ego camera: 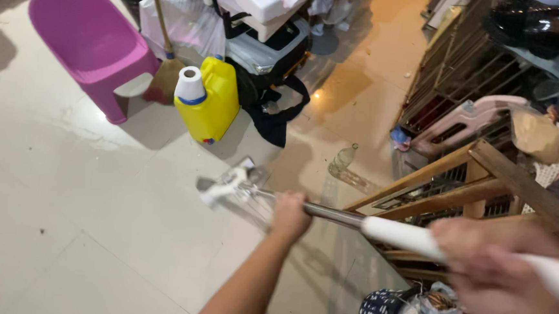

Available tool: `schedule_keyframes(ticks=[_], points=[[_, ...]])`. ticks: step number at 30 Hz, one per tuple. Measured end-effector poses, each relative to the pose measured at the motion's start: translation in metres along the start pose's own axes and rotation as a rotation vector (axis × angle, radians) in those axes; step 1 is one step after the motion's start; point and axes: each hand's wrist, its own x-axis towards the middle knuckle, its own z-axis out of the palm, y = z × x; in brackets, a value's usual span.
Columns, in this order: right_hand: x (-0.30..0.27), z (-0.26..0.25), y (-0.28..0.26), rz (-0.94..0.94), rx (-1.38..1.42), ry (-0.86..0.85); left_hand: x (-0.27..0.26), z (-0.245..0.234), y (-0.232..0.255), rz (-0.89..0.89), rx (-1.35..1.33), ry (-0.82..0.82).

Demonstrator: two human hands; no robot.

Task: The person mops a tiled floor in a cluttered room using a flat mop. They move around various items, including a child's toy and a water bottle, to clean the floor surface.

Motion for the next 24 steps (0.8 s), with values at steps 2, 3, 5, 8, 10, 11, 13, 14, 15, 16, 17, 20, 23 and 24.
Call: schedule_keyframes(ticks=[2, 3, 5, 8, 10, 11, 13, 14, 15, 16, 17, 20, 23, 24], points=[[-0.005, -0.024, -0.012, 0.029, 0.076, 0.042, -0.003, -0.006, 0.028, -0.001, 0.004, -0.044], [-0.009, -0.032, -0.013, 0.031, 0.097, 0.046, -0.007, -0.01, 0.036, 0.017, -0.032, -0.034], [-0.018, -0.044, -0.011, -0.004, 0.048, -0.029, -0.004, -0.008, 0.045, 0.045, -0.076, -0.059], [-0.03, -0.047, -0.018, -0.045, -0.092, -0.18, 0.002, 0.009, 0.048, 0.057, -0.073, -0.158], [-0.032, -0.04, -0.025, 0.004, -0.224, -0.209, 0.015, 0.025, 0.042, 0.056, -0.051, -0.246], [-0.034, -0.034, -0.027, 0.046, -0.295, -0.204, 0.021, 0.034, 0.04, 0.101, -0.062, -0.233], [-0.038, -0.024, -0.024, 0.089, -0.261, -0.259, 0.037, 0.056, 0.038, 0.195, -0.08, -0.207], [-0.042, -0.018, -0.018, 0.11, -0.246, -0.285, 0.044, 0.067, 0.037, 0.214, -0.085, -0.261], [-0.046, -0.012, -0.009, 0.0, -0.204, -0.09, 0.055, 0.079, 0.036, 0.233, -0.09, -0.315], [-0.051, -0.006, 0.006, -0.112, -0.163, 0.1, 0.066, 0.092, 0.035, 0.252, -0.095, -0.365], [-0.054, -0.006, 0.018, -0.177, -0.135, 0.215, 0.075, 0.104, 0.032, 0.282, -0.073, -0.37], [-0.07, -0.008, 0.047, -0.272, -0.103, 0.389, 0.097, 0.137, 0.026, 0.353, -0.02, -0.389], [-0.088, -0.013, 0.056, -0.319, -0.085, 0.412, 0.097, 0.151, 0.02, 0.418, -0.002, -0.427], [-0.089, -0.017, 0.056, -0.319, -0.102, 0.401, 0.096, 0.149, 0.017, 0.447, -0.011, -0.418]])
